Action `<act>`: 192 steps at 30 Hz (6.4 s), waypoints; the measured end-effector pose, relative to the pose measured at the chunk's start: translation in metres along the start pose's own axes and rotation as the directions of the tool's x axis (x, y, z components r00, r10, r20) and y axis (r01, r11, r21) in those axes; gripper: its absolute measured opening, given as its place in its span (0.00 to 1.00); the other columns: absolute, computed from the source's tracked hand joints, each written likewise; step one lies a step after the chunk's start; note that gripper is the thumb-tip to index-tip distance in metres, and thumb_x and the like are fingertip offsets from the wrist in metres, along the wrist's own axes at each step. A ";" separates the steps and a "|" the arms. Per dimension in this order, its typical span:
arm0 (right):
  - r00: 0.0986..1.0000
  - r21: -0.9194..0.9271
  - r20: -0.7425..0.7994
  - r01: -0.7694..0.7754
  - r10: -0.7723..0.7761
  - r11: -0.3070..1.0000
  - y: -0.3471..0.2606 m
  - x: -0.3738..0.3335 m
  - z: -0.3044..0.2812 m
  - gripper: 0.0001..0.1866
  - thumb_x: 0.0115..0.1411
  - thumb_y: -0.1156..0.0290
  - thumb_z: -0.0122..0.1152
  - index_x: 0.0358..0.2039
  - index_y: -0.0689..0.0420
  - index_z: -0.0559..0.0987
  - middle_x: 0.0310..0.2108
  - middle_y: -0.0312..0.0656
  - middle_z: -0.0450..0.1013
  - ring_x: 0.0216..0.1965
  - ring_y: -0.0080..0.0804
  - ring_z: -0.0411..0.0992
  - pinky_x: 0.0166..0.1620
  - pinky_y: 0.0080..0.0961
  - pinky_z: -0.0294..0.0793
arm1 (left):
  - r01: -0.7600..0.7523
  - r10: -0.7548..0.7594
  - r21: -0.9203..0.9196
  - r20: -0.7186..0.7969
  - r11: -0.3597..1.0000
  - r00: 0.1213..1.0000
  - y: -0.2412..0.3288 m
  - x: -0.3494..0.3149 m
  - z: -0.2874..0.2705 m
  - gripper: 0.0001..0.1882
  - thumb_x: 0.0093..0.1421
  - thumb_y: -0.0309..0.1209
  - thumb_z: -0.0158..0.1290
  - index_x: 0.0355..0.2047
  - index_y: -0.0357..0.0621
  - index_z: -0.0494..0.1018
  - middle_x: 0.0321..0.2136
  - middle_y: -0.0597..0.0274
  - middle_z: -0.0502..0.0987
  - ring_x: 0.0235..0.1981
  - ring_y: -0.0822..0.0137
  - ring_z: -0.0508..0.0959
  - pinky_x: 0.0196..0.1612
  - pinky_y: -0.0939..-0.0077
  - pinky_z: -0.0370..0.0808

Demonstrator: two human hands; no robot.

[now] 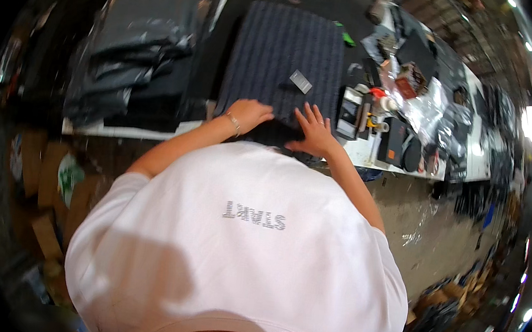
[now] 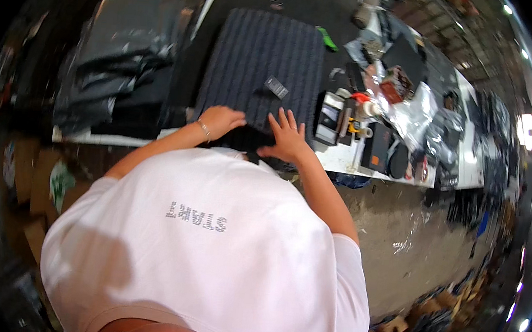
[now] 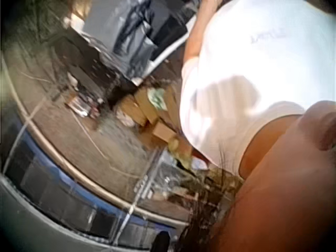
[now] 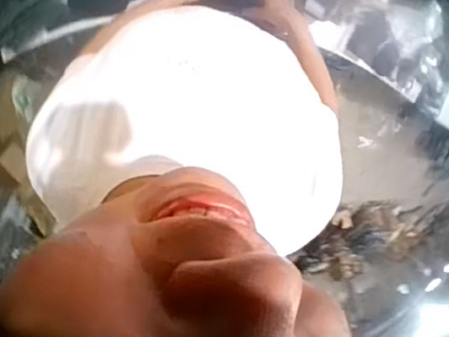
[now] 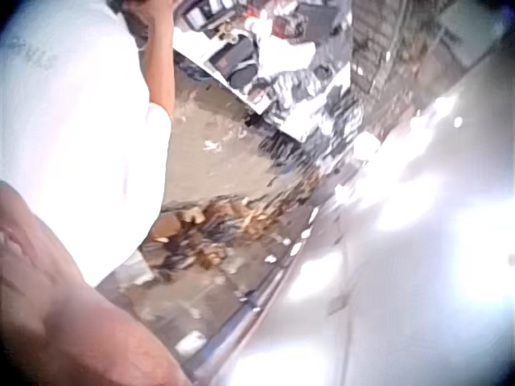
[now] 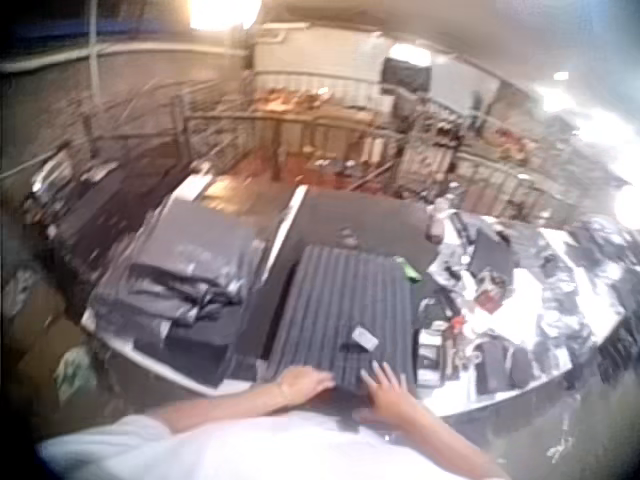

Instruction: The person places black mats into grey shipping bags and seals them by hand at a warehouse workstation.

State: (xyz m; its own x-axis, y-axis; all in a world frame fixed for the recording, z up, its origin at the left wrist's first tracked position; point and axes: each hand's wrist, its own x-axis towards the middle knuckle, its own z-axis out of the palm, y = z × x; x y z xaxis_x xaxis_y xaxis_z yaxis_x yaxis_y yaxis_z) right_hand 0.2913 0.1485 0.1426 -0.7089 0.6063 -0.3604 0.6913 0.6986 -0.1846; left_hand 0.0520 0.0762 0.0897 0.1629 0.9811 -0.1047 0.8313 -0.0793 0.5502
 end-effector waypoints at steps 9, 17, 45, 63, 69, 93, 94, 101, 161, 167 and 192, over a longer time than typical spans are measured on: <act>0.953 0.404 0.136 0.196 -0.271 0.894 0.014 0.029 -0.121 0.16 0.57 0.67 0.65 0.44 0.61 0.79 0.35 0.54 0.77 0.40 0.49 0.76 0.47 0.35 0.74 | -0.179 0.256 0.215 -0.422 0.960 0.870 0.079 -0.050 -0.133 0.12 0.57 0.39 0.58 0.39 0.49 0.77 0.41 0.62 0.78 0.45 0.57 0.77 0.49 0.61 0.72; 0.989 0.014 -0.148 -0.015 0.017 1.000 0.092 0.176 -0.007 0.26 0.53 0.59 0.69 0.52 0.50 0.75 0.62 0.44 0.62 0.64 0.49 0.60 0.55 0.44 0.70 | -0.079 0.129 0.535 -0.057 0.841 0.990 0.006 -0.050 0.055 0.47 0.51 0.49 0.63 0.68 0.56 0.56 0.69 0.65 0.56 0.70 0.64 0.54 0.70 0.49 0.49; 0.882 -0.086 -0.426 -0.259 0.200 0.962 0.025 -0.027 0.060 0.36 0.57 0.44 0.61 0.62 0.47 0.67 0.37 0.46 0.78 0.27 0.49 0.78 0.27 0.42 0.75 | 0.530 -0.432 0.466 -0.307 0.709 0.848 -0.288 -0.124 -0.011 0.18 0.57 0.25 0.51 0.49 0.44 0.69 0.50 0.53 0.70 0.49 0.52 0.76 0.47 0.57 0.78; 0.876 0.139 -0.390 -0.249 0.284 0.959 0.026 -0.024 0.038 0.33 0.58 0.49 0.63 0.58 0.55 0.71 0.36 0.55 0.78 0.30 0.56 0.77 0.32 0.47 0.74 | 0.232 -0.143 -0.033 -0.867 0.972 0.478 -0.174 -0.053 -0.168 0.21 0.55 0.22 0.46 0.49 0.50 0.76 0.47 0.51 0.78 0.47 0.46 0.77 0.46 0.59 0.75; 0.846 0.326 -0.410 -0.215 0.342 0.921 0.057 -0.021 0.007 0.30 0.57 0.47 0.64 0.50 0.59 0.77 0.30 0.59 0.77 0.35 0.60 0.76 0.36 0.48 0.73 | 0.014 -0.230 -0.259 -0.829 0.966 0.509 -0.005 0.058 -0.146 0.11 0.57 0.27 0.49 0.40 0.48 0.76 0.35 0.54 0.79 0.38 0.48 0.79 0.39 0.58 0.75; 0.999 0.349 -0.054 0.014 0.006 0.937 0.137 -0.090 -0.063 0.27 0.55 0.54 0.68 0.49 0.60 0.78 0.27 0.52 0.78 0.29 0.46 0.78 0.34 0.35 0.74 | -0.008 0.010 0.012 -0.251 1.000 0.968 0.035 0.028 -0.072 0.19 0.62 0.26 0.47 0.53 0.51 0.75 0.39 0.62 0.75 0.42 0.60 0.77 0.44 0.69 0.75; 0.994 0.261 -0.107 -0.003 0.032 0.965 0.128 -0.089 -0.062 0.27 0.56 0.53 0.67 0.49 0.60 0.78 0.28 0.53 0.78 0.30 0.49 0.78 0.35 0.36 0.75 | -0.018 0.063 0.182 -0.243 0.983 0.968 0.044 0.030 -0.074 0.20 0.61 0.26 0.48 0.54 0.52 0.74 0.37 0.63 0.74 0.41 0.60 0.77 0.43 0.68 0.76; 0.975 0.064 -0.222 0.047 -0.032 0.997 0.088 -0.087 -0.056 0.26 0.55 0.53 0.67 0.50 0.55 0.78 0.27 0.52 0.78 0.31 0.53 0.77 0.35 0.44 0.75 | -0.308 0.385 0.327 -0.206 0.894 0.899 0.138 0.093 -0.029 0.16 0.56 0.32 0.51 0.46 0.53 0.77 0.34 0.63 0.74 0.42 0.62 0.77 0.40 0.66 0.76; 0.865 0.222 -0.235 -0.396 0.443 0.891 0.122 -0.001 0.089 0.11 0.62 0.63 0.56 0.36 0.58 0.77 0.39 0.57 0.74 0.40 0.58 0.75 0.41 0.51 0.74 | 0.426 -0.635 -0.623 -0.151 0.656 0.757 -0.071 -0.045 0.094 0.15 0.66 0.39 0.50 0.37 0.37 0.77 0.28 0.56 0.79 0.29 0.63 0.80 0.31 0.71 0.77; 0.781 0.236 -0.624 0.180 0.007 0.955 0.006 0.003 0.030 0.16 0.54 0.78 0.60 0.44 0.58 0.72 0.40 0.51 0.71 0.41 0.55 0.71 0.41 0.46 0.71 | 0.229 -0.660 -0.934 -0.011 0.276 0.751 -0.042 -0.082 0.097 0.09 0.64 0.31 0.55 0.35 0.35 0.76 0.25 0.66 0.76 0.25 0.77 0.75 0.28 0.81 0.74; 0.871 -0.098 -0.069 -0.491 0.487 0.865 0.208 -0.180 0.149 0.35 0.59 0.76 0.56 0.67 0.48 0.61 0.61 0.54 0.64 0.60 0.50 0.66 0.56 0.38 0.72 | 0.048 0.081 0.259 -0.466 0.965 0.881 -0.056 -0.082 0.005 0.49 0.49 0.17 0.55 0.70 0.55 0.51 0.68 0.61 0.56 0.68 0.57 0.57 0.68 0.62 0.59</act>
State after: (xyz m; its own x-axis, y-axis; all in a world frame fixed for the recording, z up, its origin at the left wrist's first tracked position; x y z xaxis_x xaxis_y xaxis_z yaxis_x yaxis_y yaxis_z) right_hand 0.5837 0.1277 0.0329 -0.2905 0.8940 -0.3410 0.9329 0.3439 0.1068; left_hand -0.0053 -0.0010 0.0630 -0.0370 0.9403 0.3384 0.9474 -0.0748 0.3113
